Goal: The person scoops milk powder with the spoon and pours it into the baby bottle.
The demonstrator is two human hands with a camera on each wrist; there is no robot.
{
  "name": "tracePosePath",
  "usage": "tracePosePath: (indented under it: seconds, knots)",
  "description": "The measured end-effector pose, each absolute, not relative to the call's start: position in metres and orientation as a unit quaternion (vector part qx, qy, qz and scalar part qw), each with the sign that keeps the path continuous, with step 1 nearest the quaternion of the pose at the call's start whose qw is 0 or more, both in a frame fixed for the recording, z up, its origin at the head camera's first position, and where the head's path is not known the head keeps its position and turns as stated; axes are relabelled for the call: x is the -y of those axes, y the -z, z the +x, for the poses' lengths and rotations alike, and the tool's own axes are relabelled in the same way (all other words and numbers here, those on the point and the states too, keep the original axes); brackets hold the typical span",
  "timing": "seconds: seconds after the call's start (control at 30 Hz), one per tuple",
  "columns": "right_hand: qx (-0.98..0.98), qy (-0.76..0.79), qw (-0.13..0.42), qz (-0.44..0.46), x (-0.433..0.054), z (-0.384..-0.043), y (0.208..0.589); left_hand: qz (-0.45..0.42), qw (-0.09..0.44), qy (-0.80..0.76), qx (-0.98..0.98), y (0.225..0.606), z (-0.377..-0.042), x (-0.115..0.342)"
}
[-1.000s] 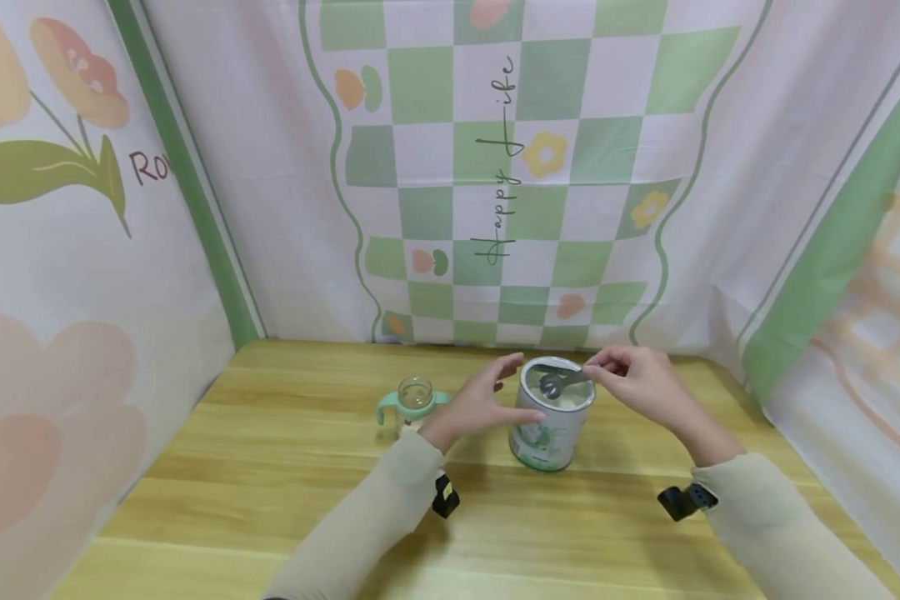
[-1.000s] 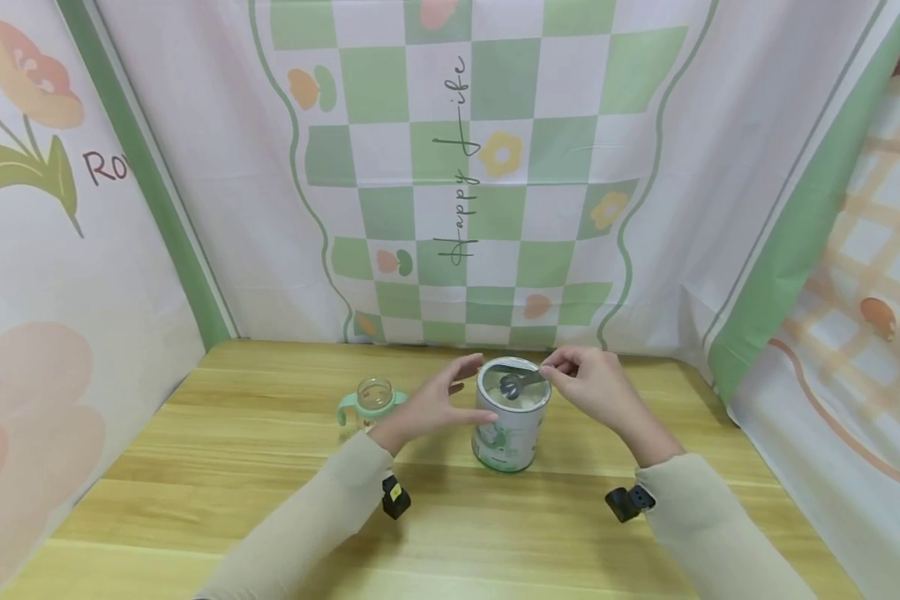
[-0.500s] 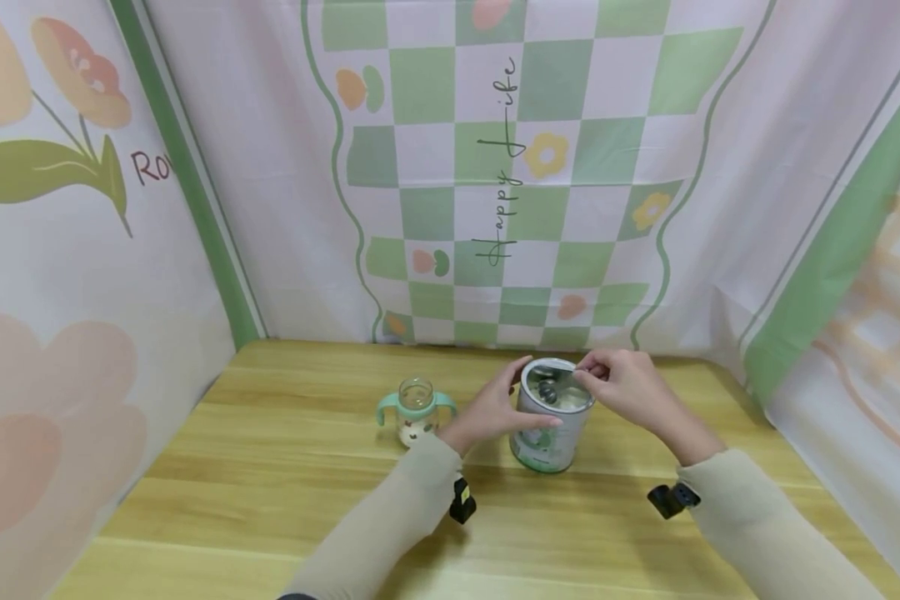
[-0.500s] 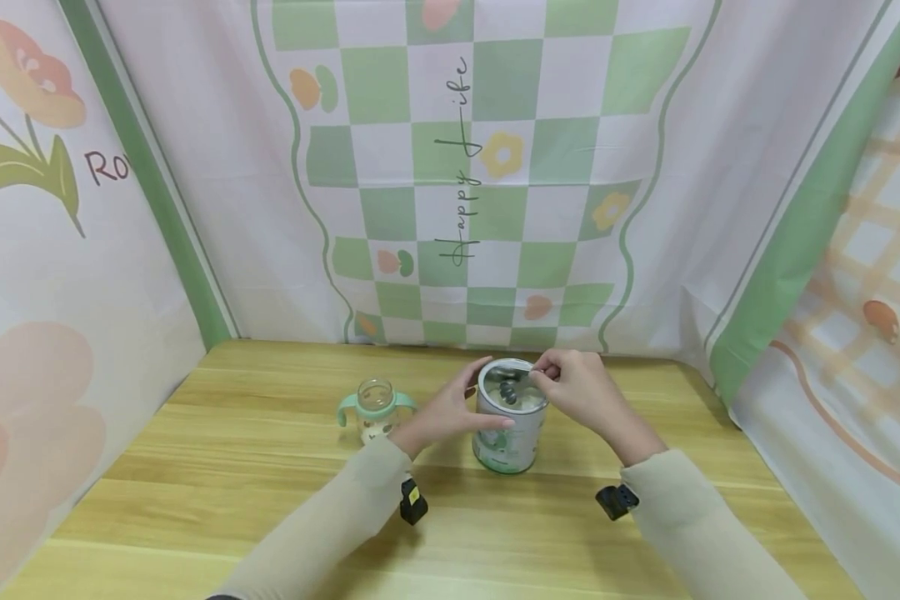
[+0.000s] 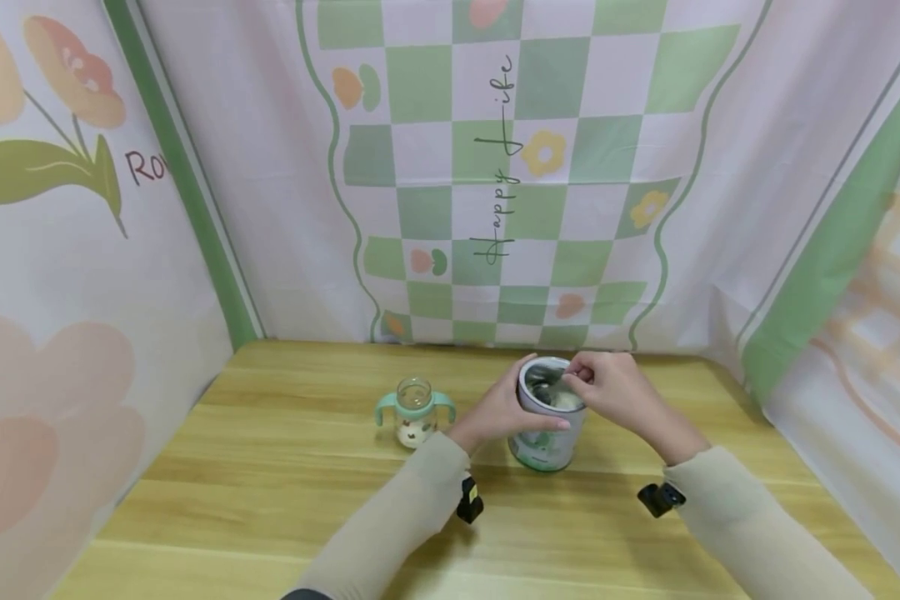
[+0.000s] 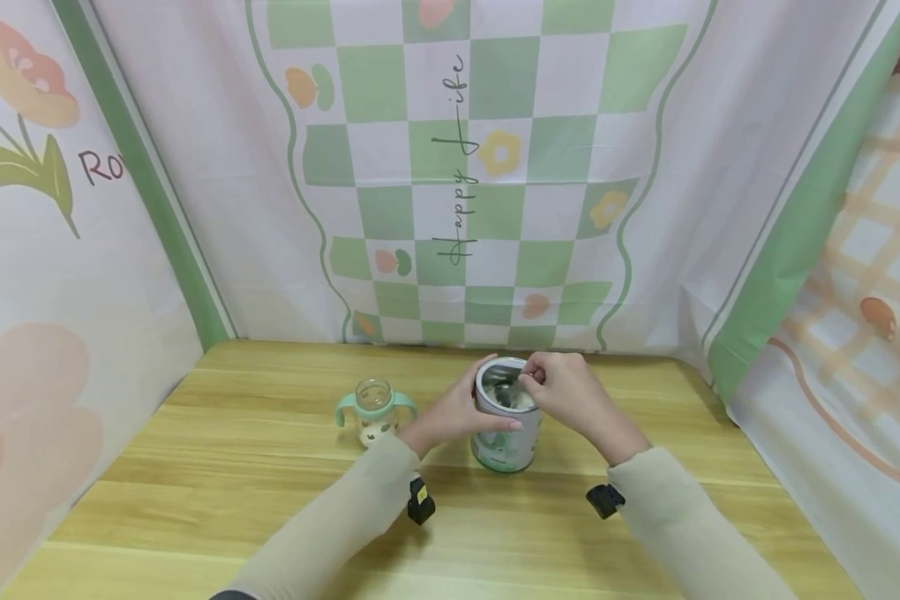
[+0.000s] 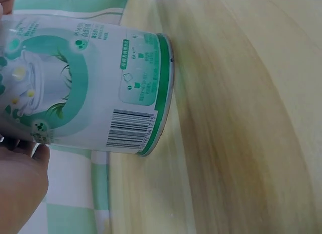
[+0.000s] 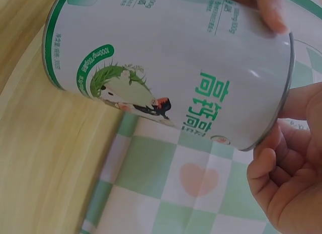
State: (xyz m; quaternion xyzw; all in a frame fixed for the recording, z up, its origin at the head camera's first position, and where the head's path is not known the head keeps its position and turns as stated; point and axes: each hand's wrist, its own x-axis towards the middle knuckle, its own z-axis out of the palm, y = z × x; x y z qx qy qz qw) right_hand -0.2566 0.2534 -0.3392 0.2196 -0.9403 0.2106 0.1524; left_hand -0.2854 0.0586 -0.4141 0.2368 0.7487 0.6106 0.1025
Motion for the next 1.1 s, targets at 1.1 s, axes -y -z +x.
tracePosePath:
  seconds: [1.1]
  knots:
    - [0.939, -0.215, 0.062, 0.261, -0.239, -0.254, 0.332, 0.307, 0.125, -0.629, -0.703, 0.419, -0.29, -0.057]
